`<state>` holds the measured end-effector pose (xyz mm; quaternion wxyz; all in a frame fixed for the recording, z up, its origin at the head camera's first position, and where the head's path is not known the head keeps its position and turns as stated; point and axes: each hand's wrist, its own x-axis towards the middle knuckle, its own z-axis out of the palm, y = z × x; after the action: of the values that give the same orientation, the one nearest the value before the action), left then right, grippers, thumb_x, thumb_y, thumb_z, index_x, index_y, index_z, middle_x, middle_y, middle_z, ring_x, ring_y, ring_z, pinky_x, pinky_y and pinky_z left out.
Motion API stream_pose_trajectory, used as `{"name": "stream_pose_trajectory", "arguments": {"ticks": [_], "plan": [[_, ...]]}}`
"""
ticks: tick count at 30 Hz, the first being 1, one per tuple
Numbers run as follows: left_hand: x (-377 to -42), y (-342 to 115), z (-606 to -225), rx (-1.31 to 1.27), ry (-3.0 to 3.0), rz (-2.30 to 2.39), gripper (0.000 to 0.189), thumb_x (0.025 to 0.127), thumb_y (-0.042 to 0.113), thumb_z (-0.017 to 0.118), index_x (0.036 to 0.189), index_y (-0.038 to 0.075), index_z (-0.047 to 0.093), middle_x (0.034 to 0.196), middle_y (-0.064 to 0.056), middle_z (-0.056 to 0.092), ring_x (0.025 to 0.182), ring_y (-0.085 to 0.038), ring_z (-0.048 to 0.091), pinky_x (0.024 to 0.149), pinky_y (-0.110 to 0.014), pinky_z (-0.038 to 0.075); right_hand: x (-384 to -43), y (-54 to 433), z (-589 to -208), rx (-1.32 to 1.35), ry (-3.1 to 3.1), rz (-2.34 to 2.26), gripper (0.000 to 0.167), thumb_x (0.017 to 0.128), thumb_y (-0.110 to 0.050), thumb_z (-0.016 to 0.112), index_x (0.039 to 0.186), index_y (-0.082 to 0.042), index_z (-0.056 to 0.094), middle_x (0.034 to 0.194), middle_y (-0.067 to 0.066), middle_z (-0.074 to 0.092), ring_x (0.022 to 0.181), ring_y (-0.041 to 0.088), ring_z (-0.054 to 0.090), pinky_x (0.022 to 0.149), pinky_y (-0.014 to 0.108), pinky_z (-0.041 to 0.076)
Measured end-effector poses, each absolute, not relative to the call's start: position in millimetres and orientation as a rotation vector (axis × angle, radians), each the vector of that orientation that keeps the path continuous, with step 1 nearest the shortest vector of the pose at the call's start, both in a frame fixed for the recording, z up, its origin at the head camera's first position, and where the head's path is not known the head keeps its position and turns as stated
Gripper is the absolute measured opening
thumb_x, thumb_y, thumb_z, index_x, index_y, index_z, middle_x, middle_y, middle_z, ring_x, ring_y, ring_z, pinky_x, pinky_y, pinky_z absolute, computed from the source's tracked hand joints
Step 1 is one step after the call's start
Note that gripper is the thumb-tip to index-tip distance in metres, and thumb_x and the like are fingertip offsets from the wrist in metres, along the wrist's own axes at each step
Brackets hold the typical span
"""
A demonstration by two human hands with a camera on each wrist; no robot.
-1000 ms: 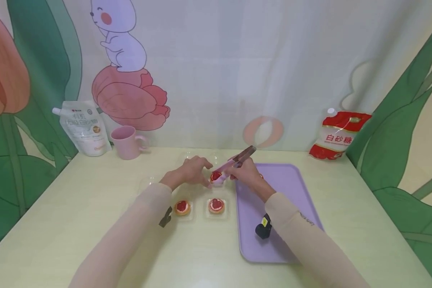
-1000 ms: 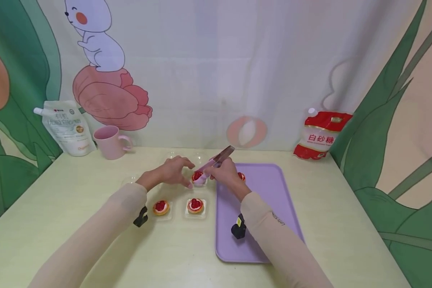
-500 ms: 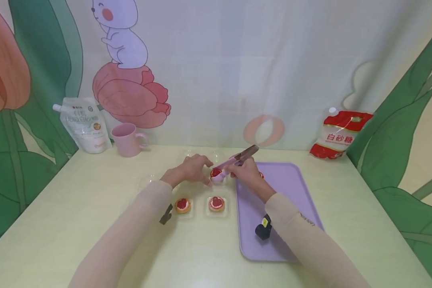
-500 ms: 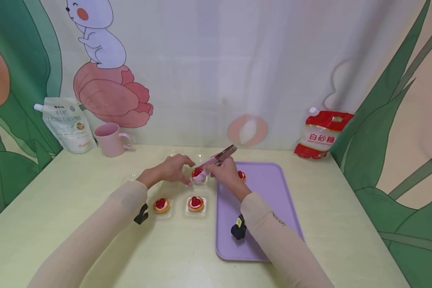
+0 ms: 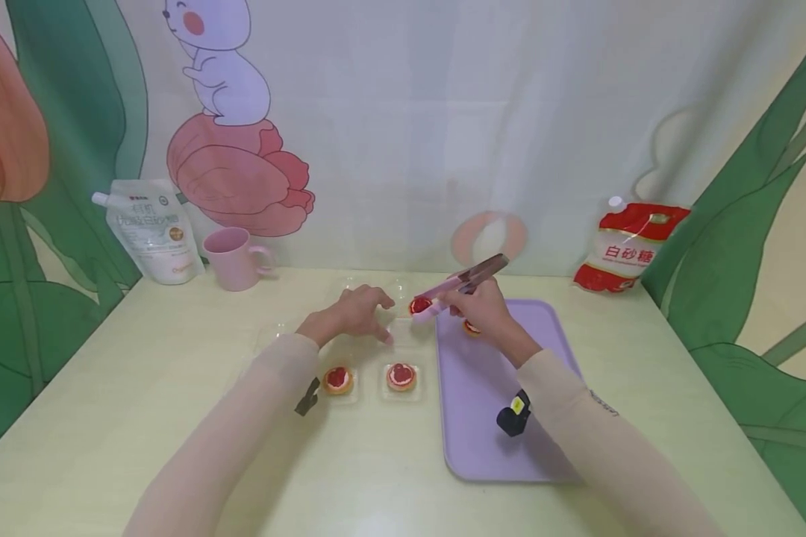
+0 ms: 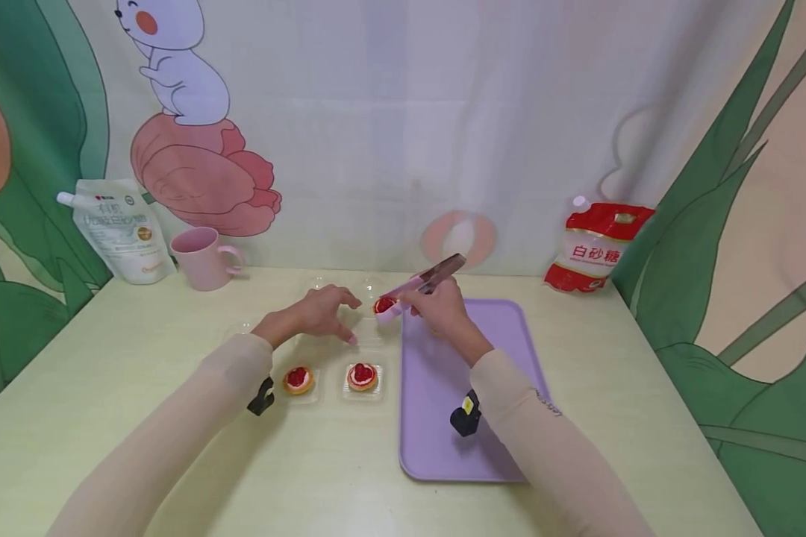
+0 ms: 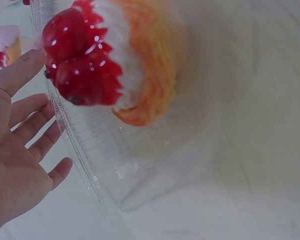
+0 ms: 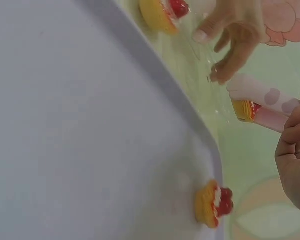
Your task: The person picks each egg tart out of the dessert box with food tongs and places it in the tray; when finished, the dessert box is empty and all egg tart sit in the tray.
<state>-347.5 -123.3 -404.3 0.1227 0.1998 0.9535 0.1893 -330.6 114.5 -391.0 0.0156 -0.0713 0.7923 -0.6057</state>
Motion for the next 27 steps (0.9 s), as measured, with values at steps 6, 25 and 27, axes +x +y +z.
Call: {"name": "stream_pose_trajectory", "arguments": {"ticks": [6, 25, 27], "plan": [[-348, -124, -405, 0.567, 2.776, 0.56, 0.066, 0.081, 0.03, 0.084, 0.137, 0.007, 0.058, 0.14, -0.011, 0.059, 0.135, -0.031, 0.046, 0.117, -0.054, 0.027, -330, 137, -382, -0.237, 2.489, -1.913, 0.027, 0.089, -0.005, 0.07, 0.111, 0.003, 0.056, 0.074, -0.003, 0.064, 0.059, 0.009, 0.058, 0.059, 0.02, 0.051], [-348, -123, -402, 0.559, 2.757, 0.572, 0.067, 0.081, 0.029, 0.084, 0.137, 0.006, 0.058, 0.14, -0.012, 0.059, 0.135, -0.032, 0.046, 0.118, -0.056, 0.025, -311, 227, -379, 0.016, 2.734, -1.75, 0.037, 0.093, -0.021, 0.07, 0.118, 0.0, 0.053, 0.082, -0.004, 0.064, 0.069, 0.007, 0.06, 0.07, 0.015, 0.055], [-348, -124, -402, 0.562, 2.757, 0.575, 0.067, 0.081, 0.03, 0.084, 0.137, 0.006, 0.058, 0.14, -0.012, 0.059, 0.135, -0.032, 0.047, 0.118, -0.056, 0.025, -311, 233, -382, 0.015, 2.734, -1.76, 0.036, 0.093, -0.02, 0.069, 0.117, 0.0, 0.053, 0.08, -0.006, 0.063, 0.068, 0.007, 0.06, 0.07, 0.015, 0.055]]}}
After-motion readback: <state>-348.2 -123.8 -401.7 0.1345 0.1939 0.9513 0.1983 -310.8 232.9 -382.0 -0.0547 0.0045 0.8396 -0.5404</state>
